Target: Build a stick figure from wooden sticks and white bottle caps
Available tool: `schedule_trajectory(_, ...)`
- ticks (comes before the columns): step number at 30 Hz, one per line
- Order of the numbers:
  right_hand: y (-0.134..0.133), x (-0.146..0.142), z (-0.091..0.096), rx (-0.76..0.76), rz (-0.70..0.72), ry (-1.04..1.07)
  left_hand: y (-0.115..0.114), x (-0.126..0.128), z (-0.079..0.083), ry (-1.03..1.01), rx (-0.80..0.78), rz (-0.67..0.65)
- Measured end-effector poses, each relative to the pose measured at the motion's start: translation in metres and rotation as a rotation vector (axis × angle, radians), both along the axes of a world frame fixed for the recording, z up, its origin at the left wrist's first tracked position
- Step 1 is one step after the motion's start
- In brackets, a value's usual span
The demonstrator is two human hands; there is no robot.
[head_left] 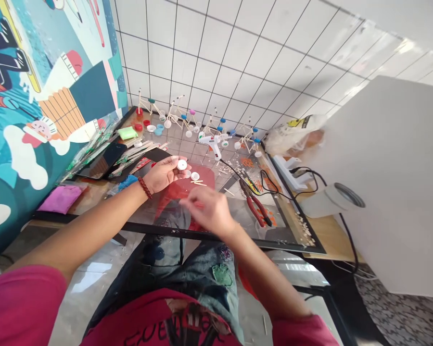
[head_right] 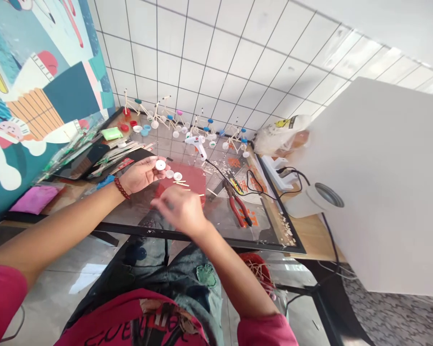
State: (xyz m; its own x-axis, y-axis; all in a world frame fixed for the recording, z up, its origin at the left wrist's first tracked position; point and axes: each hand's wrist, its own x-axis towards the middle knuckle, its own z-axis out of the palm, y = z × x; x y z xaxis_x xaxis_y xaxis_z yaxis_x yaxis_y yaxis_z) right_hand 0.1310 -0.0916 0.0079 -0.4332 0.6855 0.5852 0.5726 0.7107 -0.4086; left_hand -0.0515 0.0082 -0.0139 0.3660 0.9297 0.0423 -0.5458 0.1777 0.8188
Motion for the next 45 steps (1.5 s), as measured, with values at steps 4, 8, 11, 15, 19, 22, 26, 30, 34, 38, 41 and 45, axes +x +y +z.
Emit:
schedule_trajectory(4, 0.074, 0.023, -0.004, -0.094, -0.289, 0.072, 0.001, -0.003, 0.0, -0.051, -0.035, 0.011)
schedule_trajectory(8, 0.095, 0.022, -0.025, -0.055, -0.197, 0.137, 0.004, -0.004, -0.003, -0.063, -0.027, 0.001)
schedule_trajectory(11, 0.086, 0.017, -0.032, -0.029, -0.084, 0.155, 0.003, -0.003, -0.003, -0.036, -0.005, -0.017)
schedule_trajectory(15, 0.074, 0.014, -0.027, -0.067, -0.06, 0.171, -0.002, 0.002, 0.001, 0.021, 0.023, -0.06)
schedule_trajectory(19, 0.071, 0.015, -0.026, -0.111, -0.065, 0.196, -0.007, 0.007, 0.002, 0.089, 0.016, -0.082)
schedule_trajectory(22, 0.071, 0.017, -0.027, -0.18, -0.019, 0.286, -0.01, 0.008, 0.0, 0.166, 0.016, -0.123)
schedule_trajectory(26, 0.076, 0.02, -0.028, -0.441, 0.04, 0.382, -0.01, 0.007, -0.003, 0.214, -0.031, -0.114)
schedule_trajectory(30, 0.079, 0.021, -0.031, -0.548, 0.108, 0.425, -0.008, 0.006, -0.004, 0.238, -0.095, -0.089)
schedule_trajectory(34, 0.074, 0.018, -0.033, -0.471, 0.028, 0.396, -0.009, 0.008, -0.004, 0.284, -0.061, -0.066)
schedule_trajectory(38, 0.072, 0.015, -0.035, -0.338, -0.048, 0.265, -0.011, 0.011, -0.006, 0.354, -0.019, -0.074)
schedule_trajectory(41, 0.075, 0.016, -0.039, -0.311, -0.068, 0.239, -0.011, 0.012, -0.007, 0.377, -0.054, -0.074)
schedule_trajectory(45, 0.079, 0.016, -0.041, -0.377, -0.079, 0.283, -0.01, 0.012, -0.005, 0.346, -0.106, -0.053)
